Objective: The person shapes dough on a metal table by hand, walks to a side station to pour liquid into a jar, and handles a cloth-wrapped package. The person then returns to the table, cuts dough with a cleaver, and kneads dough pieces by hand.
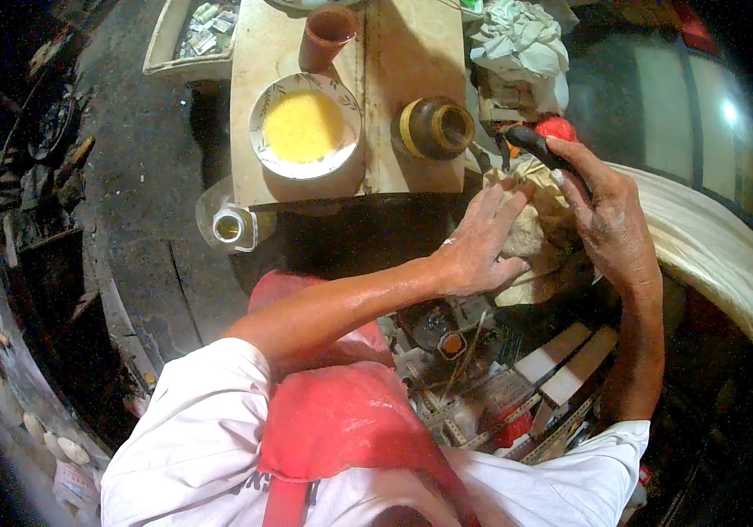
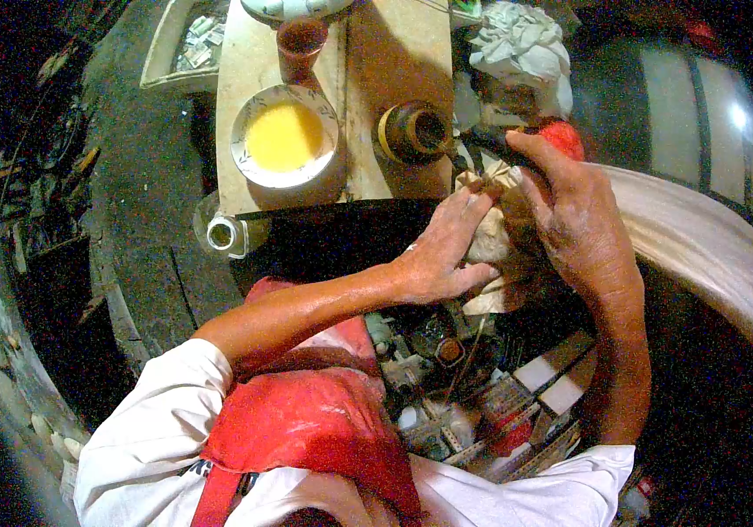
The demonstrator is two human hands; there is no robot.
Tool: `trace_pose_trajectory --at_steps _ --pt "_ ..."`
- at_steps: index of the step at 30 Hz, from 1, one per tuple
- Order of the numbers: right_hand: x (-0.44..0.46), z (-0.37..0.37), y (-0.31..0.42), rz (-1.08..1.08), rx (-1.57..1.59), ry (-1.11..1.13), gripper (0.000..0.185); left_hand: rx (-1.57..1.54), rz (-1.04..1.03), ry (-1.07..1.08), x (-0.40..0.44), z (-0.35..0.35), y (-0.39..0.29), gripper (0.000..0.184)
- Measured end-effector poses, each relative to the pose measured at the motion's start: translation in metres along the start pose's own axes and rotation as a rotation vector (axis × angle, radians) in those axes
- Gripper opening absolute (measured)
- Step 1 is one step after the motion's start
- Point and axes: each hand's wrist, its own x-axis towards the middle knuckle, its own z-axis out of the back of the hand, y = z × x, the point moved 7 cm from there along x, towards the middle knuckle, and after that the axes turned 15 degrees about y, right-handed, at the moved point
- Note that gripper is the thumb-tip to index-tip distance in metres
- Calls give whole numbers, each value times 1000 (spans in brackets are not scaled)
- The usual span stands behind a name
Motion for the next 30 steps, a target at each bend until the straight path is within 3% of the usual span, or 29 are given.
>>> trace_pose_trajectory --at_steps 30 --pt "0 -1 0 12 -32 11 33 20 5 -18 2 -4 4 98"
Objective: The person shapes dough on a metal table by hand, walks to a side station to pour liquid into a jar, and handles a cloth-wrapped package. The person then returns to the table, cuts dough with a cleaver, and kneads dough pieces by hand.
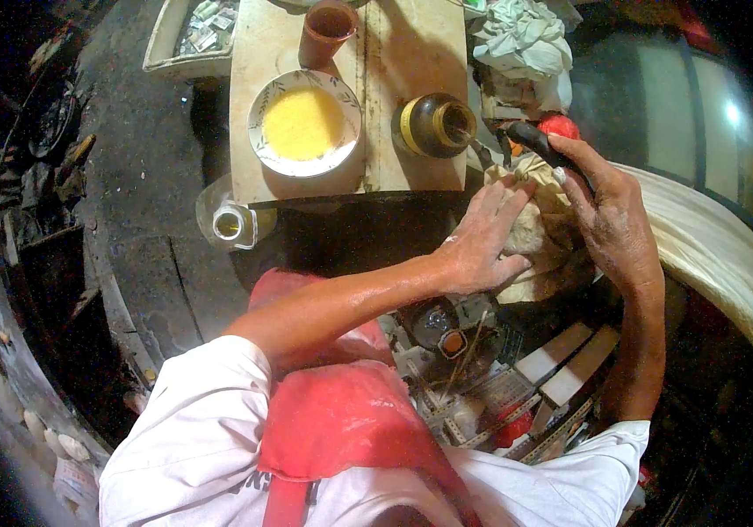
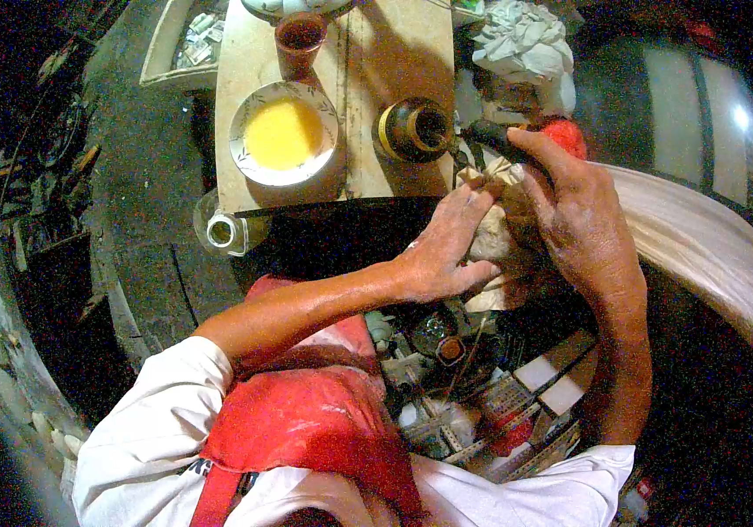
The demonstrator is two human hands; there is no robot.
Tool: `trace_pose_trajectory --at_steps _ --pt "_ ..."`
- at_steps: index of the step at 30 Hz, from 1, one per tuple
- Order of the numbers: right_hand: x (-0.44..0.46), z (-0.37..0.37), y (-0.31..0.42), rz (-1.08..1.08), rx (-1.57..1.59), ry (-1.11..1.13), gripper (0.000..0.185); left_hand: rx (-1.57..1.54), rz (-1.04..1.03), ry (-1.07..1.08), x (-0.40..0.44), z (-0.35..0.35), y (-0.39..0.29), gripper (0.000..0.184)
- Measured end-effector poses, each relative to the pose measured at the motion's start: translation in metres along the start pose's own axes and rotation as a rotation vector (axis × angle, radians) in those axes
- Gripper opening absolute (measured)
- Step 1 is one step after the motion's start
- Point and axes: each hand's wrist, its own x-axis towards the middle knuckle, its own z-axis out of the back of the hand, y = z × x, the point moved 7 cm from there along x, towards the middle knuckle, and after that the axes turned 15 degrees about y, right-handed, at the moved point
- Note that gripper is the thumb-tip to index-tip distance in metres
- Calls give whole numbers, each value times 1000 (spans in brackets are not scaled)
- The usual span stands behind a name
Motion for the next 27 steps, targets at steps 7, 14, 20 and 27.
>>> trace_pose_trajectory --at_steps 7,14,20,27 --pt "1 1 -1 -29 44 7 33 14 8 -3 1 -2 3 99" --pt "-1 -4 -15 0 56 -7 34 17 23 13 5 -1 4 99" --pt "-31 -25 -50 -110 208 -82 38 122 -40 12 5 0 4 98" --pt "-115 -135 -146 -350 686 -196 37 351 26 248 -6 -31 8 93"
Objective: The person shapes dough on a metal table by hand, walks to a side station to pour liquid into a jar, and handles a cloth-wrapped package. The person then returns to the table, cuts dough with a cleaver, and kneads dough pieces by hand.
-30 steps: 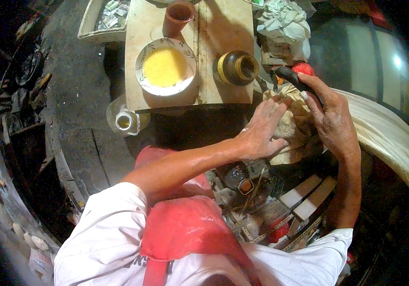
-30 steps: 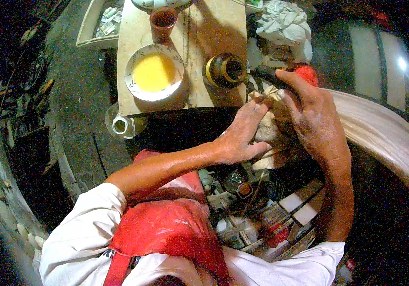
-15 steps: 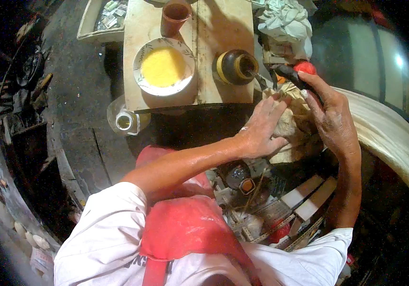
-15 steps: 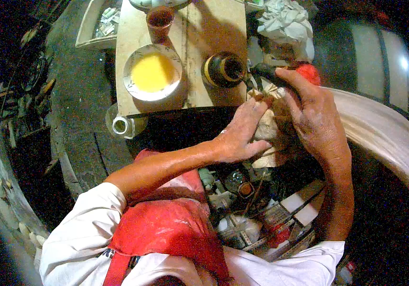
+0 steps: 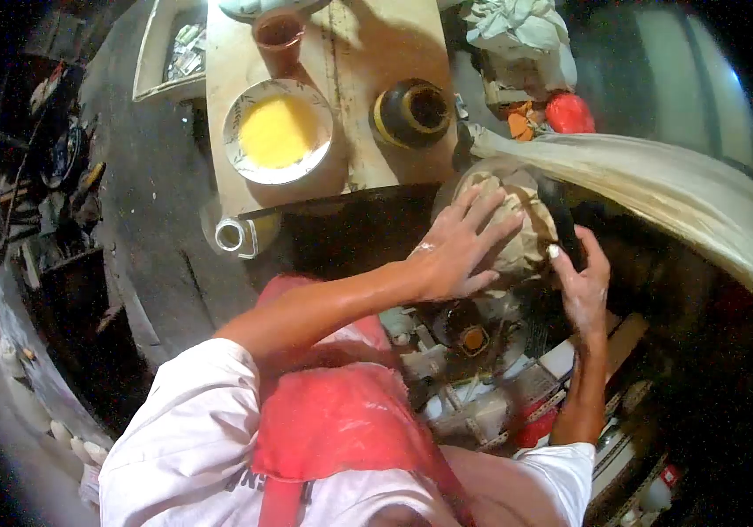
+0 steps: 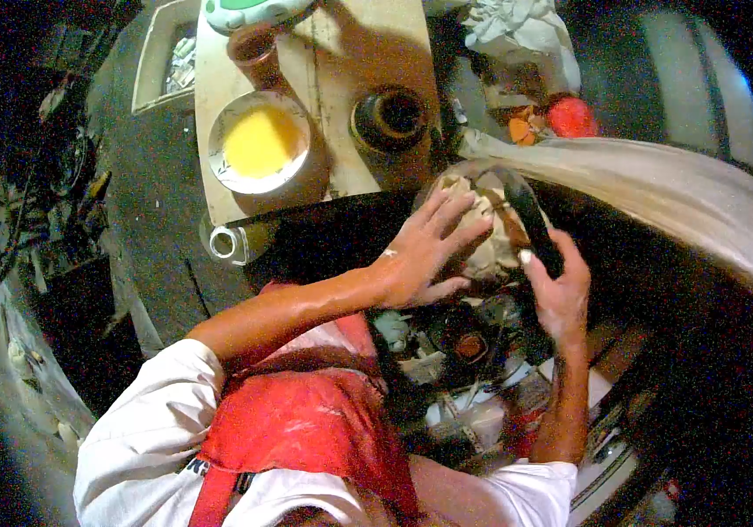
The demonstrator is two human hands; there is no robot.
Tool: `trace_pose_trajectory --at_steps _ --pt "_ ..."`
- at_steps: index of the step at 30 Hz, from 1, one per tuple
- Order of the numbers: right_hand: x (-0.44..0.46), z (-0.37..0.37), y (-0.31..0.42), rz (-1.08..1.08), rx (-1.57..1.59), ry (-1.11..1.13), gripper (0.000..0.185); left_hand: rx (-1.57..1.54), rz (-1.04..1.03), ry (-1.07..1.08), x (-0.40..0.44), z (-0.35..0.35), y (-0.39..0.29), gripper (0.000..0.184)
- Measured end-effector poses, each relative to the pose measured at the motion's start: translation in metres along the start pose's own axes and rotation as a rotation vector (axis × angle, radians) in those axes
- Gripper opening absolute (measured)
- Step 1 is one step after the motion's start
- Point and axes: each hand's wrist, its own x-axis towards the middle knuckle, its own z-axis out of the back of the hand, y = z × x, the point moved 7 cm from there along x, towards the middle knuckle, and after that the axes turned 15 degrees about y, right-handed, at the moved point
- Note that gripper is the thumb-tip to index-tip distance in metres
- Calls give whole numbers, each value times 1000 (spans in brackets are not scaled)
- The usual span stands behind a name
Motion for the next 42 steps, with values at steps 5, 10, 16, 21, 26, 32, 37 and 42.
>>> trace_pose_trajectory --at_steps 5,10,16,21,26,32,37,42 --pt "-65 -45 -149 -211 420 -20 56 58 -64 133 -46 -24 0 82" --pt "-65 -136 -187 -293 894 50 47 -138 412 240 -161 -53 84 72" --pt "58 -339 -337 -592 811 50 73 -203 1332 176 -423 -85 203 57" --pt "163 -475 -402 -446 1252 19 59 -488 1674 -22 -574 -107 189 52" --pt "236 -562 -458 -365 1351 36 53 -484 1700 -67 -612 -139 180 42" --pt "296 -604 -456 -328 1195 98 52 -563 1625 -248 -612 -145 189 41" --pt "268 -597 -405 -3 324 278 51 -630 1674 -240 -606 -159 183 50" --pt "144 -564 -310 -71 198 620 34 -782 1653 -374 -562 -158 132 54"
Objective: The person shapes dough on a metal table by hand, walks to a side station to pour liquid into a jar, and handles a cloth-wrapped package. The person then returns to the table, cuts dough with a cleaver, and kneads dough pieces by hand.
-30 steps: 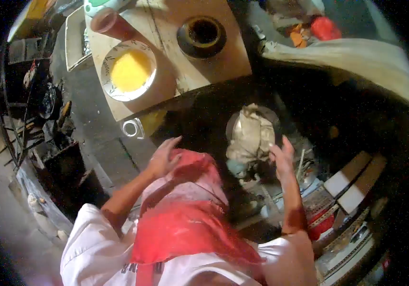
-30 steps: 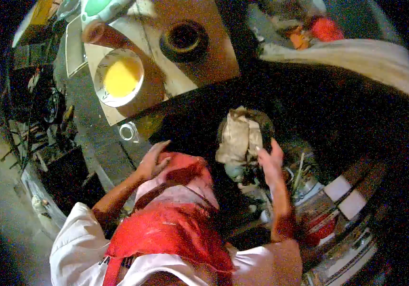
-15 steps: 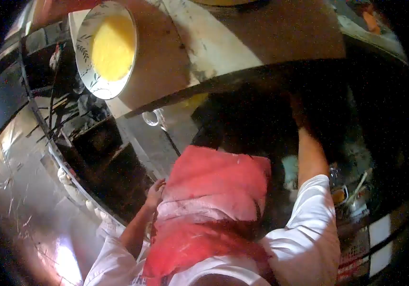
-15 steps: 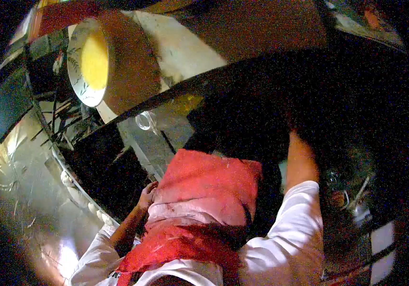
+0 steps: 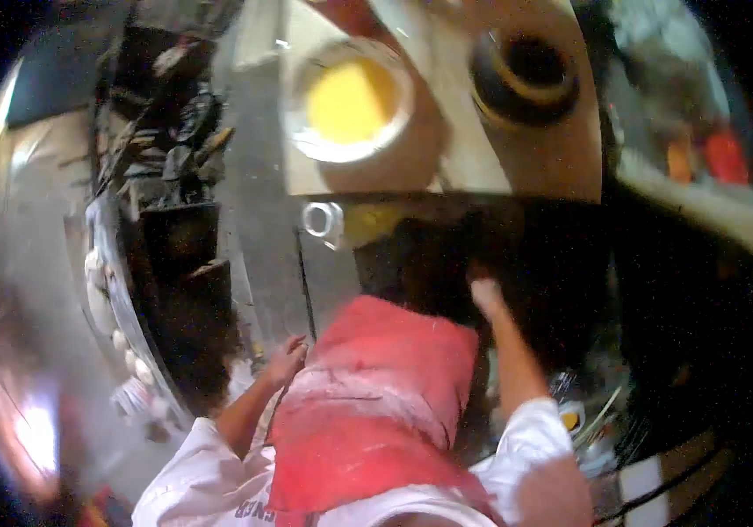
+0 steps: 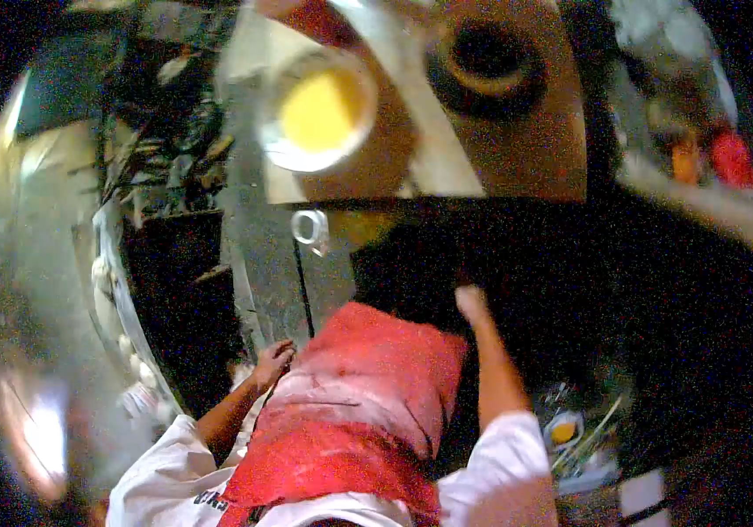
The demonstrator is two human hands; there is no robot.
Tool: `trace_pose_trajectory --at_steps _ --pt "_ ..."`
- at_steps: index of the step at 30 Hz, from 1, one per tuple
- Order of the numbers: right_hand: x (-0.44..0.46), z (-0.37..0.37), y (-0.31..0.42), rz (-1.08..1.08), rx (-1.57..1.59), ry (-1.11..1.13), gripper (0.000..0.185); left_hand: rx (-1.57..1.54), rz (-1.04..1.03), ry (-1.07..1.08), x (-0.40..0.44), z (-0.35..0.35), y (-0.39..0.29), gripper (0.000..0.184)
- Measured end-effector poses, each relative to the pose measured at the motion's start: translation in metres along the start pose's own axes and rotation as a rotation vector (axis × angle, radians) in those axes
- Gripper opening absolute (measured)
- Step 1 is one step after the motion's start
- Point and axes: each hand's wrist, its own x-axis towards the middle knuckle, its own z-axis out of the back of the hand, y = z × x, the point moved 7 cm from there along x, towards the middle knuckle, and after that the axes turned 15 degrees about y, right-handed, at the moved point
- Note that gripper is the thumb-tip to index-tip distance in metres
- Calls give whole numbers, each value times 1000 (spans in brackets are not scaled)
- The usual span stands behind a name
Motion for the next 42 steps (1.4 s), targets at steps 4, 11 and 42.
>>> trace_pose_trajectory --at_steps 4,11,42 --pt "-108 0 68 88 53 59 41 -45 -282 -136 -37 -12 1 51" --pt "-173 37 167 256 -179 9 33 78 -500 -302 -73 -5 -50 37" --pt "-470 -327 887 1779 -557 425 37 -525 -1697 -1368 -485 350 135 42"
